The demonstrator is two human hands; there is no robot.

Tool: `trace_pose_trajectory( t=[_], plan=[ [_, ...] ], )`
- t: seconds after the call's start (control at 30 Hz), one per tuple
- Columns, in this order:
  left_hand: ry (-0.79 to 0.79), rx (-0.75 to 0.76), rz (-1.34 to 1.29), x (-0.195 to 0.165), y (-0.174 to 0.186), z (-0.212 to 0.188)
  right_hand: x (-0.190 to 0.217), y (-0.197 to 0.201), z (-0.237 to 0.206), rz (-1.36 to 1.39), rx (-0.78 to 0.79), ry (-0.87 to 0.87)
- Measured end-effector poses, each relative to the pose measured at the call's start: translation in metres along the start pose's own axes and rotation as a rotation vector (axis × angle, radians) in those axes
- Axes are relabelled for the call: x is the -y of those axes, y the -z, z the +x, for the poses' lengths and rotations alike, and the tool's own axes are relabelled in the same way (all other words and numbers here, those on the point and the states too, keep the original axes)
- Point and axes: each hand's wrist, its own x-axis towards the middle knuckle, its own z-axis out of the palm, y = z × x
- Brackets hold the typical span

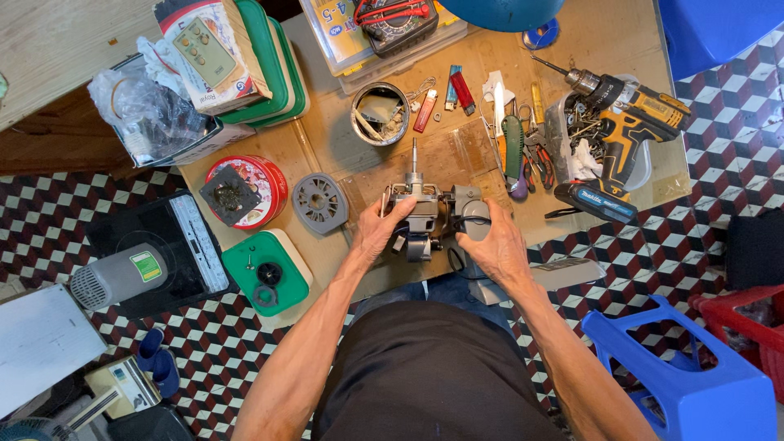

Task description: The person disassembles a small motorized appliance on a cluttered workbench, removes and cleans internal components, then reassembles the unit using a cordless drill to tighten screws. The person handles wires, a motor housing, and small fasteners throughout the process.

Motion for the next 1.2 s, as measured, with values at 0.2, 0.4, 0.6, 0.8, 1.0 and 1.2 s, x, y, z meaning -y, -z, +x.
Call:
trace_pose_trajectory(
  t=[0.2, 0.4, 0.6, 0.8, 1.0, 1.2],
  plan=[
    [0.054, -0.066, -0.161, 0.000, -0.008, -0.003, 0.006, -0.004, 0.000, -0.034, -0.008, -0.010],
    [0.103, -0.075, -0.200, 0.000, -0.010, -0.002, 0.007, -0.008, -0.003, -0.055, -0.017, -0.033],
    [-0.071, -0.038, -0.025, -0.002, -0.003, 0.000, -0.001, 0.002, 0.003, 0.054, 0.111, -0.173],
    [-0.135, -0.024, 0.119, -0.009, 0.000, -0.003, -0.001, 0.011, 0.007, 0.028, 0.182, -0.197],
    [-0.197, -0.041, 0.210, -0.019, -0.002, -0.011, 0.004, 0.019, 0.008, 0.027, 0.233, -0.288],
    [-0.235, -0.026, 0.245, -0.024, -0.002, -0.015, 0.004, 0.018, 0.006, 0.019, 0.225, -0.278]
  ],
)
